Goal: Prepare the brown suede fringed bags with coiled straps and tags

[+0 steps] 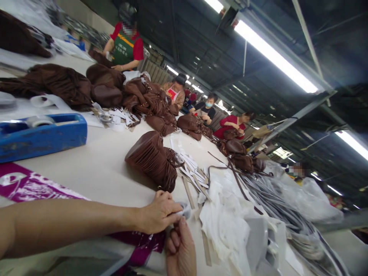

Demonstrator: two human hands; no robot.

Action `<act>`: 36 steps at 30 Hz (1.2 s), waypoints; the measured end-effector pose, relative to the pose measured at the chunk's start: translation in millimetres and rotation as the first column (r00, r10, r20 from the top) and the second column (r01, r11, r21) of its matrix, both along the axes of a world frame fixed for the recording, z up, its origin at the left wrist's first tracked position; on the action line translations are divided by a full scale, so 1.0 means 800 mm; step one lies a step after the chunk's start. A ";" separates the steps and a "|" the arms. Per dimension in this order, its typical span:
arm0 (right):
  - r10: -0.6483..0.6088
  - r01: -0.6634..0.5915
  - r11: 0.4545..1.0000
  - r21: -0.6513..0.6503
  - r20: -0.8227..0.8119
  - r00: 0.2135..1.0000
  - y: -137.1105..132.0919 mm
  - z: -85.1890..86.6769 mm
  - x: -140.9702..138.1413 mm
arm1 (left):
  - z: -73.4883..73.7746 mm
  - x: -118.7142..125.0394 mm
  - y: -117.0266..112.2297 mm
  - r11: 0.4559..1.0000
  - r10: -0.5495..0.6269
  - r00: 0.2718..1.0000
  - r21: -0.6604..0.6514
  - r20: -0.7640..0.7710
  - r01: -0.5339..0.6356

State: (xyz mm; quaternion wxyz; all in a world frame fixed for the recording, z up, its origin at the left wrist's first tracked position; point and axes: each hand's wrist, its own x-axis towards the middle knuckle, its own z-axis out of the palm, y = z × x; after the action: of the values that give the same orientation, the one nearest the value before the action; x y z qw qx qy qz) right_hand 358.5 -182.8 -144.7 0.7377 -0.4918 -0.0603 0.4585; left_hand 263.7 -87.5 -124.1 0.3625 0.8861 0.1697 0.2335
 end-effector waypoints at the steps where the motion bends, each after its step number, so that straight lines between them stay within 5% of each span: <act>1: 0.010 -0.009 1.000 0.014 -0.041 0.999 0.001 -0.001 0.002 | -0.001 0.000 0.000 1.000 -0.023 1.000 0.021 0.006 0.023; 4: 0.027 -0.024 0.999 0.031 -0.087 0.996 0.001 -0.006 0.007 | 0.000 0.000 0.006 0.997 -0.066 0.998 -0.044 -0.006 0.066; 7: 0.015 -0.014 0.999 0.041 -0.029 0.999 0.000 -0.012 0.012 | 0.000 0.004 0.015 0.936 -0.052 0.999 -0.348 0.015 0.054; 8: 0.018 -0.018 0.999 0.044 -0.004 1.000 -0.001 -0.014 0.013 | -0.002 0.005 0.018 0.866 -0.053 0.997 -0.496 0.048 0.070; 10: 0.034 -0.035 0.998 0.045 0.032 0.999 -0.003 -0.018 0.015 | -0.005 0.009 0.023 0.640 -0.032 0.989 -0.757 0.146 0.133; 12: 0.051 -0.053 0.998 0.033 0.054 0.997 -0.004 -0.020 0.017 | -0.008 0.011 0.025 0.423 0.038 0.972 -0.885 0.230 0.193; 14: 0.064 -0.065 0.998 0.015 0.071 0.995 -0.004 -0.022 0.018 | -0.008 0.011 0.025 0.339 0.115 0.960 -0.918 0.257 0.206; 21: 0.093 -0.095 0.995 0.002 0.159 0.983 -0.001 -0.025 0.016 | -0.003 0.015 0.021 0.406 0.229 0.946 -0.906 0.230 0.122; 30: 0.042 -0.038 0.999 -0.036 0.113 0.993 0.003 -0.010 0.002 | -0.003 0.017 0.016 0.699 0.333 0.916 -0.710 0.223 -0.081; 36: 0.053 -0.052 0.999 -0.013 0.157 0.986 0.006 -0.010 0.000 | -0.006 0.021 0.015 0.605 0.343 0.896 -0.796 0.282 0.019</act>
State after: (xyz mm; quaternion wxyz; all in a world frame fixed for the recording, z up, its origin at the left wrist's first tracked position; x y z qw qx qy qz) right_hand 358.6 -178.4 -152.8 0.7161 -0.5281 -0.1289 0.4379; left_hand 280.4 -75.2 -128.6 0.7144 0.5501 0.2564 0.3482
